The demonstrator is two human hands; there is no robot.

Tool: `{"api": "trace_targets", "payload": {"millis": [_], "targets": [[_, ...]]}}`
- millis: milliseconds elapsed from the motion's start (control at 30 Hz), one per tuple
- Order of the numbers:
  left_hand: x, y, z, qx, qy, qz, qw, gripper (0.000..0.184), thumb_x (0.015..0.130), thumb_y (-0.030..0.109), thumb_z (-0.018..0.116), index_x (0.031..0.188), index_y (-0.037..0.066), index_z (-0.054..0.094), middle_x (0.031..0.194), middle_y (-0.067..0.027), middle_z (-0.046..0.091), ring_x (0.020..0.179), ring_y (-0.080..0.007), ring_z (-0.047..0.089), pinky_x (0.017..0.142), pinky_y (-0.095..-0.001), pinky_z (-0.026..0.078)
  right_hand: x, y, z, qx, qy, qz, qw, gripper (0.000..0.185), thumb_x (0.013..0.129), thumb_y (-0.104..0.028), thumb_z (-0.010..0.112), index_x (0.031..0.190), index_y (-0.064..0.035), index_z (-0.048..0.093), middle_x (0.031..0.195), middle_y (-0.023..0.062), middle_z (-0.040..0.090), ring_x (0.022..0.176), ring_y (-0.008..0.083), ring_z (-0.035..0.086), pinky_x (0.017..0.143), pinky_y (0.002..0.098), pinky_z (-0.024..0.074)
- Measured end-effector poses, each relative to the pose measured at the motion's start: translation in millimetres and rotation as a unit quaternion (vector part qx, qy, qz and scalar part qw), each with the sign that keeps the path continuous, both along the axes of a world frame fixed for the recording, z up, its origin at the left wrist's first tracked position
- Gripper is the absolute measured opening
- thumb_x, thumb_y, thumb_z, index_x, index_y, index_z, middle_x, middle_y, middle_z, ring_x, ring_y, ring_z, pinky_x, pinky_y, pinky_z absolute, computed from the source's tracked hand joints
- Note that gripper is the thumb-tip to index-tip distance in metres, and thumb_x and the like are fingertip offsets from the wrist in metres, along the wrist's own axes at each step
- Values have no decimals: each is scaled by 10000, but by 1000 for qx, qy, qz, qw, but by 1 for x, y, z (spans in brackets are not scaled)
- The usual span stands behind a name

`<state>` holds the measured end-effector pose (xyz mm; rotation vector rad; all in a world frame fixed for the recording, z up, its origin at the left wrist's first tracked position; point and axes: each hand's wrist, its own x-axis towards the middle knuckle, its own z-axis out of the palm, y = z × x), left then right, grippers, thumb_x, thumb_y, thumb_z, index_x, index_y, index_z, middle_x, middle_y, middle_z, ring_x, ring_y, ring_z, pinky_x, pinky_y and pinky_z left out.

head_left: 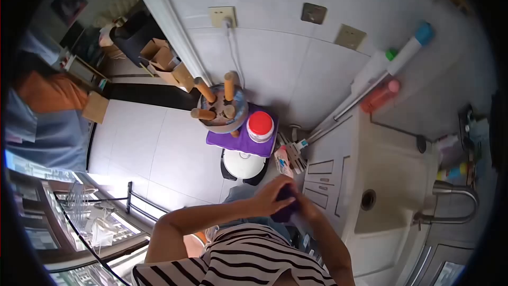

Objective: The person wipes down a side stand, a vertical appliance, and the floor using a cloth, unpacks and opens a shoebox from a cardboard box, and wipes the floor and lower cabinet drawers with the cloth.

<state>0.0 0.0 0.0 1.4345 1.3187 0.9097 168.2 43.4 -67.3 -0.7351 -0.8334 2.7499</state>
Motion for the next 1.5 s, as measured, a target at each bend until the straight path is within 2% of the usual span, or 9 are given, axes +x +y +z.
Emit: {"api": "trace_targets", "payload": {"millis": [167,200,300,633,700,967,1133,1233,1500], "targets": [[-174,-94,16,-48,262,238,934,339,739,188,638,1013,19,530,969,-185,455,900,-318,478,786,-370,416,-202,-57,9,57,8,94,994,517,861,-458,422,1102,-2,458,975,71,545,868,116,522,773,261,423],[-236,-122,1,-65,172,308,933,304,732,161,649,980,8,562,903,-171,515,813,-287,532,733,-340,441,-265,-60,17,288,-38,189,938,539,813,-468,509,1049,16,485,951,103,559,851,158,544,744,290,434],[-337,-188,-6,-106,129,359,918,333,740,95,648,1042,-8,553,862,-124,566,798,-175,564,691,-271,457,-372,-76,28,372,-15,282,884,505,757,-388,617,1070,-15,483,901,158,586,850,224,570,748,301,435],[-565,-204,-41,-174,-423,410,789,299,797,264,578,895,-13,520,697,-81,582,571,-153,569,524,-272,473,-635,-37,17,657,41,-44,752,390,705,-175,680,1021,-65,480,992,89,491,960,256,451,846,341,355],[-592,-166,-69,-141,13,478,867,212,830,208,526,749,12,526,616,-53,539,545,-91,475,495,-246,384,-664,-13,-4,648,21,-3,762,367,738,-256,649,995,-53,484,984,114,494,975,288,444,847,367,362],[-702,39,3,-55,-276,455,844,248,890,163,443,997,-42,536,807,-17,513,712,-101,474,688,-229,409,-780,135,18,271,54,225,934,537,741,-352,656,1146,-53,471,1034,65,554,996,162,481,905,330,347],[-798,140,27,-25,-194,391,899,349,919,223,359,1172,-12,413,1045,-91,538,915,-148,533,796,-287,432,-863,248,66,452,55,154,877,464,774,-324,627,1110,-37,484,1029,63,549,947,152,518,785,268,437],[-846,203,37,41,-329,393,857,382,915,263,381,1162,-22,442,1073,-90,537,957,-172,527,829,-306,409,-898,310,72,203,74,66,974,433,826,-378,543,1098,-45,496,1015,45,552,890,120,538,736,258,451],[-960,371,21,74,-496,321,803,409,897,257,399,1229,20,365,1162,-112,478,1041,-217,501,891,-342,405,-917,484,79,132,122,-166,970,537,834,-369,520,1192,7,383,1102,90,520,1016,180,512,874,327,411]]}}
